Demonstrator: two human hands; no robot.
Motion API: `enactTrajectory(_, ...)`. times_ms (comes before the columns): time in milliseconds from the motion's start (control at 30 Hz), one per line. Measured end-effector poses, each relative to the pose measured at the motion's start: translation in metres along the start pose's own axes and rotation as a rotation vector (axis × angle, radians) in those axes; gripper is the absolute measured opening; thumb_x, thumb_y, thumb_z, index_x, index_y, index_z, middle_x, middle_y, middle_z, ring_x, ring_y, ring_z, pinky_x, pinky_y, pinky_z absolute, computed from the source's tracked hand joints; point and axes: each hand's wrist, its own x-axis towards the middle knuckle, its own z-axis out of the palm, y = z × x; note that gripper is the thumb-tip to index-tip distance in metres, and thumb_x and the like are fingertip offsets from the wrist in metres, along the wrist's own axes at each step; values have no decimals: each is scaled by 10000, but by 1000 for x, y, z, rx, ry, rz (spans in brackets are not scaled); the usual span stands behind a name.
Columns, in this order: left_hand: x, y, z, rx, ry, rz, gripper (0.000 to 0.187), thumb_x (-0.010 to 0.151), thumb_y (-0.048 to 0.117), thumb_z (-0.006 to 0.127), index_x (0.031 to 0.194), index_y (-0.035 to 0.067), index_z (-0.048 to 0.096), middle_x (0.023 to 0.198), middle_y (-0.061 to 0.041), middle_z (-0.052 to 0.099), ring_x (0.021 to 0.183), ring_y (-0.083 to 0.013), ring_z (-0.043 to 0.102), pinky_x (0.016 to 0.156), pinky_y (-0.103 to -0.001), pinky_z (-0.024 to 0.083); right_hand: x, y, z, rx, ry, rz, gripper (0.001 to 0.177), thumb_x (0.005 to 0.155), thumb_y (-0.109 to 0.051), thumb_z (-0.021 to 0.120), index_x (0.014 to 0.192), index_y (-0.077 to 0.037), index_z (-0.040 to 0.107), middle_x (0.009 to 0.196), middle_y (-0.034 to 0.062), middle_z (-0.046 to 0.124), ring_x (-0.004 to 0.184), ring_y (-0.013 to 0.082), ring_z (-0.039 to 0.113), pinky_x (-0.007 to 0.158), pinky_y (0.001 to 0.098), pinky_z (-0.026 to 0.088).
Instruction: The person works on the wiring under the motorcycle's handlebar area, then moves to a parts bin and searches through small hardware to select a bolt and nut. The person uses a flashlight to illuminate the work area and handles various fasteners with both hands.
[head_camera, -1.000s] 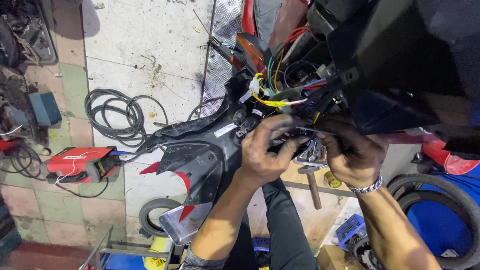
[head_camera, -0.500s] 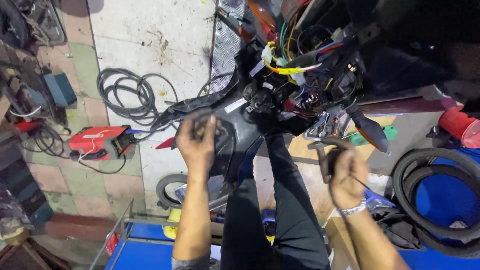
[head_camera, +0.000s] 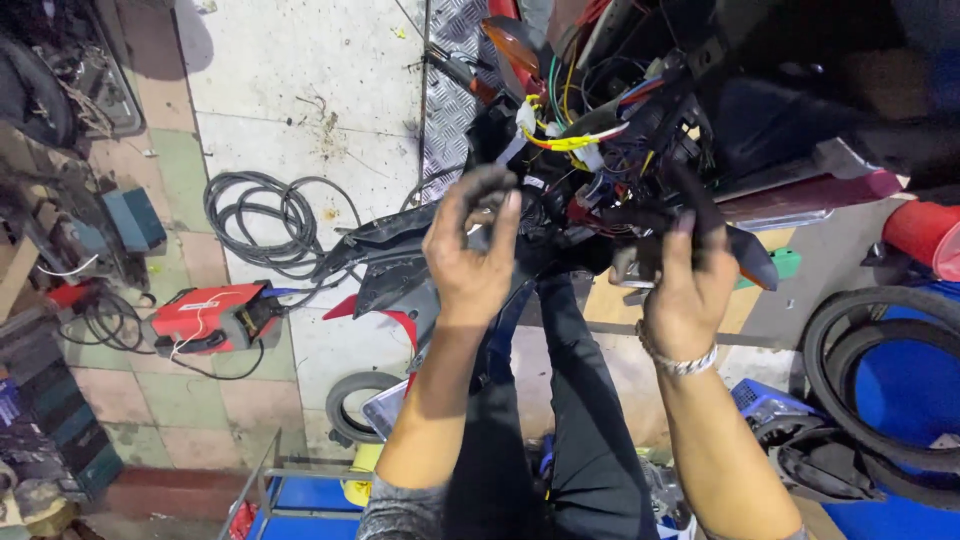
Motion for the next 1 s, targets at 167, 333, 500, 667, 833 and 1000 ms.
enactTrajectory(167,31,-7,4,67,-155,208,421,1046,167,660,1450,178,540,1465,-173,468,1304,-367,510,996,-506,530,7,31,-9,309,112,214,262,1060,-221,576,1225,-21,611,918,267,680,602,284,702,356,281,507)
enactTrajectory(333,48,-7,-12,98,-256,309,156,1033,194,623,1171,178,692,1285,-96,654,1255,-323,639,1050,-480,537,15,37,-22,313,59,138,257,1018,-135,643,1235,1,669,975,287,681,562,187,625,425,210,474)
enactTrajectory(500,45,-2,-27,7,-215,240,206,957,152,749,1152,138,685,1123,-68,721,1122,-276,704,993,-432,561,21,36,-21,421,190,272,205,928,-50,746,1125,2,724,864,194,659,480,186,564,400,258,493)
enactTrajectory(667,37,0,-16,-46,-144,60,340,1022,172,689,1337,127,570,1234,-122,667,1119,-269,675,904,-395,580,22,35,-15,472,253,357,186,883,-14,756,1069,-3,741,793,104,610,479,142,507,377,203,438)
enactTrajectory(833,21,-10,-8,-80,-98,-99,331,977,179,732,1267,67,616,1134,-143,703,966,-239,727,670,-280,615,22,22,-10,429,315,390,160,851,16,764,1007,-3,738,757,84,580,495,123,524,386,186,426)
enactTrajectory(1000,14,7,-1,-65,-198,167,504,970,211,751,1435,135,572,1472,-147,553,1418,-376,520,1155,-508,477,23,6,3,449,413,452,201,821,17,821,985,4,705,743,99,601,464,145,491,377,203,449)
